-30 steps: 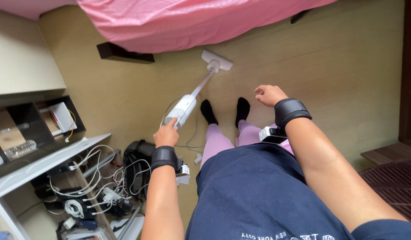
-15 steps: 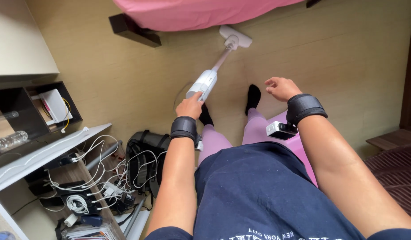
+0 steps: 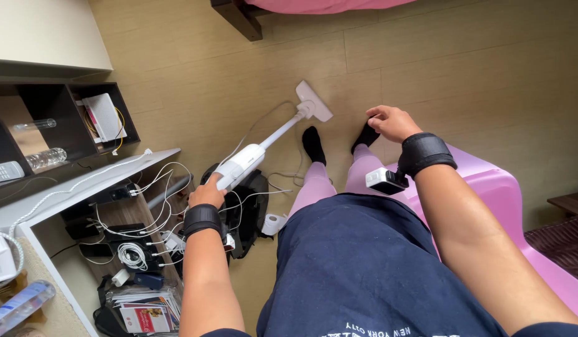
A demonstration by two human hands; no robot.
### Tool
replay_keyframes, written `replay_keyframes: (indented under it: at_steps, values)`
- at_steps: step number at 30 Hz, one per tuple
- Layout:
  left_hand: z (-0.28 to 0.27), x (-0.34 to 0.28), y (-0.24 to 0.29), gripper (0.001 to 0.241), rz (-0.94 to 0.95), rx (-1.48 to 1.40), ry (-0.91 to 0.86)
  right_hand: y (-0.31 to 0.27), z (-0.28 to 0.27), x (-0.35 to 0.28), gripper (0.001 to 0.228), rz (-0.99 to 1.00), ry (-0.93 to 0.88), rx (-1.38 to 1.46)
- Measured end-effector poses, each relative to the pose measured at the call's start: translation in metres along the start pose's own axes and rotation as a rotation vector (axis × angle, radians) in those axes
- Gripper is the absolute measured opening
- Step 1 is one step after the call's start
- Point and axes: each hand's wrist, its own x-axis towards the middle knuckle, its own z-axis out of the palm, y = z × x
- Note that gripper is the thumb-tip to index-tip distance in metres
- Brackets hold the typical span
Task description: The person uses a corded stick vacuum to clean the floor of a bedroom. They move the vacuum back and forth across the floor, navigating around a bed, a chair, and a TV stand.
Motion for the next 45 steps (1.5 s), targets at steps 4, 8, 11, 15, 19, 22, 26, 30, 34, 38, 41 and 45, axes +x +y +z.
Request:
replay_keyframes:
  at_steps: [4,8,11,15,19,22,26,30,34,38,41,45]
  values:
    - [0.031,0.026,-0.009,0.042,0.079,0.066,0.082,0.021,-0.001,-0.005,0.041,0.017,0.017,-0.031]
    - [0.009,0.028,0.034,0.034,0.155,-0.047,0.116,0.032,0.007,-0.011,0.041,0.121,0.009,-0.025]
    - [0.000,0.019,0.069,0.034,0.203,-0.126,0.111,0.049,0.008,-0.015,0.041,0.114,-0.016,-0.016]
    - [0.016,0.016,0.057,0.047,0.233,-0.282,0.124,0.063,0.010,-0.012,0.039,0.079,-0.027,-0.122]
    - [-0.012,-0.038,0.040,0.044,0.185,-0.355,0.080,0.063,0.011,-0.009,0.042,0.018,0.009,-0.069]
    - [0.015,-0.048,0.006,0.047,0.108,-0.255,0.081,0.069,0.021,-0.006,0.041,0.007,-0.028,-0.168]
    - [0.046,-0.069,-0.040,0.047,0.052,-0.284,0.090,0.065,0.034,-0.012,0.042,-0.001,-0.061,-0.174]
    - [0.070,-0.076,-0.067,0.043,-0.106,-0.201,0.021,0.073,0.047,-0.010,0.042,0.025,-0.011,-0.183]
    - [0.093,-0.078,-0.078,0.040,-0.140,-0.142,0.085,0.057,0.068,-0.028,0.041,0.074,0.004,-0.217]
    - [0.104,-0.079,-0.095,0.034,-0.092,-0.222,0.250,0.039,0.111,-0.031,0.041,0.021,-0.049,-0.186]
    - [0.109,-0.077,-0.100,0.031,-0.062,-0.221,0.318,0.024,0.138,-0.039,0.041,0.015,-0.072,-0.179]
    - [0.112,-0.081,-0.101,0.032,-0.109,-0.288,0.362,0.010,0.157,-0.041,0.040,-0.026,-0.094,-0.201]
